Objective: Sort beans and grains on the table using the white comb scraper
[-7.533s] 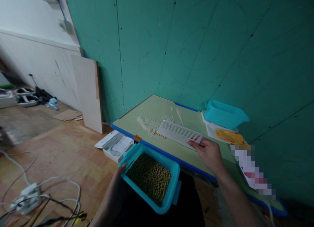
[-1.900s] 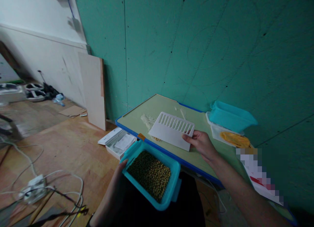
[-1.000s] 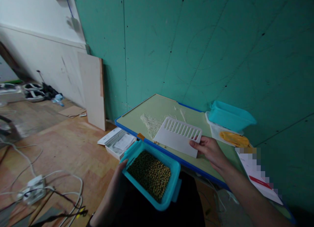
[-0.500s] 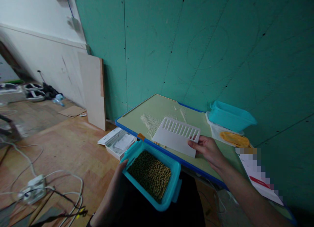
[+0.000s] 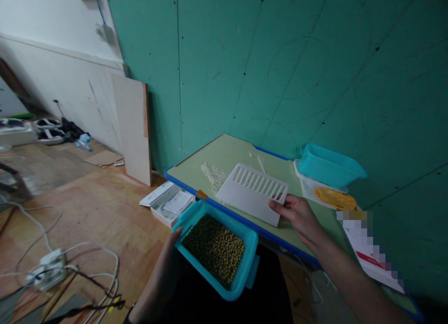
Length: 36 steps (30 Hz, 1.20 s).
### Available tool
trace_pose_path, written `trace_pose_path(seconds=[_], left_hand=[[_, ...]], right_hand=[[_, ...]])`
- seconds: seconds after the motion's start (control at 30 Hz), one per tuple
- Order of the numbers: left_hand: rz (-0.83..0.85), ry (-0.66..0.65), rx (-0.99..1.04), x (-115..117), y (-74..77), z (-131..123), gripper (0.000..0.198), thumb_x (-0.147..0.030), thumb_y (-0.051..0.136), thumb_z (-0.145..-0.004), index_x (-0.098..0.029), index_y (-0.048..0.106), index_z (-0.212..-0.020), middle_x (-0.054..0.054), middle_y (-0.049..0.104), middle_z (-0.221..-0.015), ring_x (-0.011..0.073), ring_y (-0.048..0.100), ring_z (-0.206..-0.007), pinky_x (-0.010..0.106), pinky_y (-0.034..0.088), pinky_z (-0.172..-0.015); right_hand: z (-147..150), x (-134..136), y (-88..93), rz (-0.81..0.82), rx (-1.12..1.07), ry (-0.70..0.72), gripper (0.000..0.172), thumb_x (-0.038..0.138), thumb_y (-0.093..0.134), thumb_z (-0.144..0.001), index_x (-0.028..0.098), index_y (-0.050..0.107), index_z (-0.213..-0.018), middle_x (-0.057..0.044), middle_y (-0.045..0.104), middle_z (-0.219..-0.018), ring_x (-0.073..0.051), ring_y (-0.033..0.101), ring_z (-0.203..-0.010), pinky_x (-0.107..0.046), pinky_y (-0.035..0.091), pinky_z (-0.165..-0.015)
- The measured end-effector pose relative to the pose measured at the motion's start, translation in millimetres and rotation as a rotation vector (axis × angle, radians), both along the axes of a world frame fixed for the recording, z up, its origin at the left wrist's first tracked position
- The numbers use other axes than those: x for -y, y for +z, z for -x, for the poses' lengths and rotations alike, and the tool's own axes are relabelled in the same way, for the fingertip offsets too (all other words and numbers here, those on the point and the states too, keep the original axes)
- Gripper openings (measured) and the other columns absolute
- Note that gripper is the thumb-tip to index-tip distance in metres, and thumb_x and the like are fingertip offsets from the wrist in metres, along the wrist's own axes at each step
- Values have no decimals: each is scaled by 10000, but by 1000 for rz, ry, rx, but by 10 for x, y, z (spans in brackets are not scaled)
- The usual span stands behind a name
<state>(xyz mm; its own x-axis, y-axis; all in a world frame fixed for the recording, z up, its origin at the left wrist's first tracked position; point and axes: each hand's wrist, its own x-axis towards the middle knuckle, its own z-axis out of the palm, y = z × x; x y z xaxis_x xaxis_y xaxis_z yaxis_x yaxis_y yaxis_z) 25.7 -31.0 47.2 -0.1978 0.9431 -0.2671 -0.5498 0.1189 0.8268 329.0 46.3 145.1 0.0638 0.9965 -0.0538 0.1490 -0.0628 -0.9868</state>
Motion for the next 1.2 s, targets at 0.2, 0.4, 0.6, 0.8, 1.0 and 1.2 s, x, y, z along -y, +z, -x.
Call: trace_pose_path(seconds=[0.2, 0.4, 0.6, 0.8, 1.0, 1.2], left_hand=[[113, 4, 104, -11, 35, -43, 574, -453, 690, -953, -226, 605, -1474, 136, 657, -1478, 352, 598, -1379, 596, 443, -1179], [289, -87, 257, 12, 60, -53, 597, -465, 639, -956, -125, 650, -1447, 153, 798, -1223, 395, 688, -1260, 526, 554, -1074], [319, -39, 379, 27, 200, -57, 600, -409, 635, -973, -109, 612, -1491, 148, 795, -1237, 363, 700, -1253, 482, 551, -1087], [293, -32, 358, 17, 138, 0, 653, -428, 663, -954, -119, 580, -1523, 148, 788, -1255, 373, 689, -1267, 476, 563, -1068], [279, -66, 332, 18, 99, 42, 656, -437, 690, -934, -126, 596, -1504, 134, 818, -1166, 369, 715, -1222, 458, 581, -1030], [322, -26, 331, 14, 225, -11, 592, -439, 709, -907, -91, 697, -1386, 148, 839, -1036, 392, 743, -1153, 490, 589, -1013]], right_hand=[[-5, -28, -22, -37, -25, -63, 603, 604, 981, -483, 144, 822, -839, -108, 827, -838, -269, 768, -738, -349, 597, -675], [31, -47, -35, -44, -21, -59, 586, 600, 986, -460, 152, 825, -801, -110, 827, -823, -271, 770, -714, -372, 609, -694], [64, -44, -35, -40, 2, -39, 590, 602, 980, -472, 151, 828, -821, -120, 833, -846, -280, 779, -736, -380, 614, -711], [91, -29, -33, -16, 1, -5, 581, 608, 977, -477, 161, 831, -818, -124, 837, -875, -277, 783, -746, -382, 614, -731], [114, -39, -30, -27, 0, 0, 571, 601, 976, -478, 159, 834, -811, -125, 835, -868, -275, 778, -746, -378, 608, -726], [129, -22, -11, -48, 28, 28, 556, 613, 962, -521, 158, 838, -814, -122, 836, -881, -280, 778, -770, -376, 608, -736]])
